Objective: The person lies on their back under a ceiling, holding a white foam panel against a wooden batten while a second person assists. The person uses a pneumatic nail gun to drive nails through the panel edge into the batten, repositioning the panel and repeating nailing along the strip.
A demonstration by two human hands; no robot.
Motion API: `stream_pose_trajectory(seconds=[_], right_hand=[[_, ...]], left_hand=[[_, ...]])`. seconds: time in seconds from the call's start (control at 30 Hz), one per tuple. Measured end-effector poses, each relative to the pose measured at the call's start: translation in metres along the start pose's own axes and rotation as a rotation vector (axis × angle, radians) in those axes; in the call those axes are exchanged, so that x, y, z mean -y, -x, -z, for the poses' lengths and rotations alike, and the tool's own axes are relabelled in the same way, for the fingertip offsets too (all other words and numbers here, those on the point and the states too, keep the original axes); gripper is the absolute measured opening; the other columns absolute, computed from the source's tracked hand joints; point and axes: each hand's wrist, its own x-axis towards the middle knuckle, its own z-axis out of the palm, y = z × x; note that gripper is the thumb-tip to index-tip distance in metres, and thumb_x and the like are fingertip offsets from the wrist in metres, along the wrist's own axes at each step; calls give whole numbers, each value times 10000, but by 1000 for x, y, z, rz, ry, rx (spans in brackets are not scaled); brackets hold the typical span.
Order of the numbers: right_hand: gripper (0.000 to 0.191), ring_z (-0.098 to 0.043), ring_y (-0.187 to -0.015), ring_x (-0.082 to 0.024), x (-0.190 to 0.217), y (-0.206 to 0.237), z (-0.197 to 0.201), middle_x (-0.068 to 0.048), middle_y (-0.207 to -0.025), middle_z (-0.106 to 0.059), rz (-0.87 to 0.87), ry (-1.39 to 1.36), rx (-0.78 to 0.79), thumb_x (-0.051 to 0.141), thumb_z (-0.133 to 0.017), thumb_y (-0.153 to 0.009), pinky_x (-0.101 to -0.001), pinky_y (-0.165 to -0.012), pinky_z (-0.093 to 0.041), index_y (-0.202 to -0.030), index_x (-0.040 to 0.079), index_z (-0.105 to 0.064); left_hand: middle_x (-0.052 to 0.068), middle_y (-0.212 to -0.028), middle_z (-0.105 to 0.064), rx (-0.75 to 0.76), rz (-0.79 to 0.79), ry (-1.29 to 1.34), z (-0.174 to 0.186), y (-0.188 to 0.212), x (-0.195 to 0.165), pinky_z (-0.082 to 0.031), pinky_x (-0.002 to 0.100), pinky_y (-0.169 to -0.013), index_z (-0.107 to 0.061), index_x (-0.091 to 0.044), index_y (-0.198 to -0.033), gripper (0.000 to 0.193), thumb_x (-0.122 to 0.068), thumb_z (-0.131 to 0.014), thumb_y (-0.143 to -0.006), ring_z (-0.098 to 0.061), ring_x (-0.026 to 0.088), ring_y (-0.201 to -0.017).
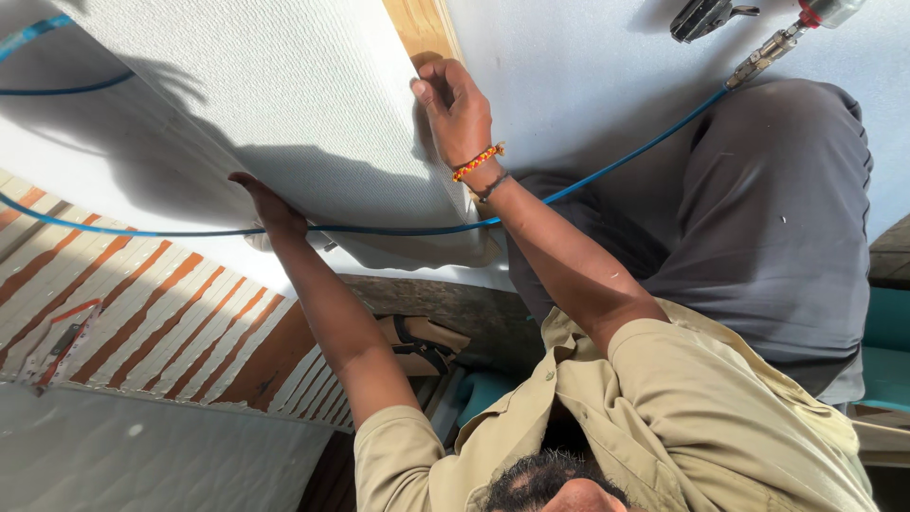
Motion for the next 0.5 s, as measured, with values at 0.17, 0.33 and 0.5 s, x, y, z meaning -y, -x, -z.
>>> stream_pose_trajectory(seconds=[0.17, 0.33, 0.5], right_hand=[[270, -656, -776, -85, 3, 2, 1, -16, -835, -701, -136, -101, 16, 100, -788, -912, -257, -735, -545, -1077, 61, -578], [210, -657, -813, -76, -8, -5, -7, -10, -859, -672, -113, -148, -4, 6, -748, -928, -246, -747, -542, -1042, 57, -579], [191, -687, -805, -64, -12, -5, -7, 7, -841, -690, -126, -63, -7, -43, -727, -937, -225, -736, -537, -1035, 56, -595]], left_hand=[[203, -1749, 14, 201, -125, 147, 15, -26, -20, -171, 602, -1302, 52, -140, -1684, 1097, -881, -150, -901, -87, 443, -1616], [175, -1772, 54, 314, -279, 154, 18, -63, -61, -168, 571, -1339, 123, -169, -1672, 1122, -892, -210, -881, -81, 437, -1642], [156, -1806, 108, 377, -409, 157, 30, -100, -86, -135, 591, -1383, 144, -170, -1698, 1128, -871, -305, -937, -7, 423, -1686]])
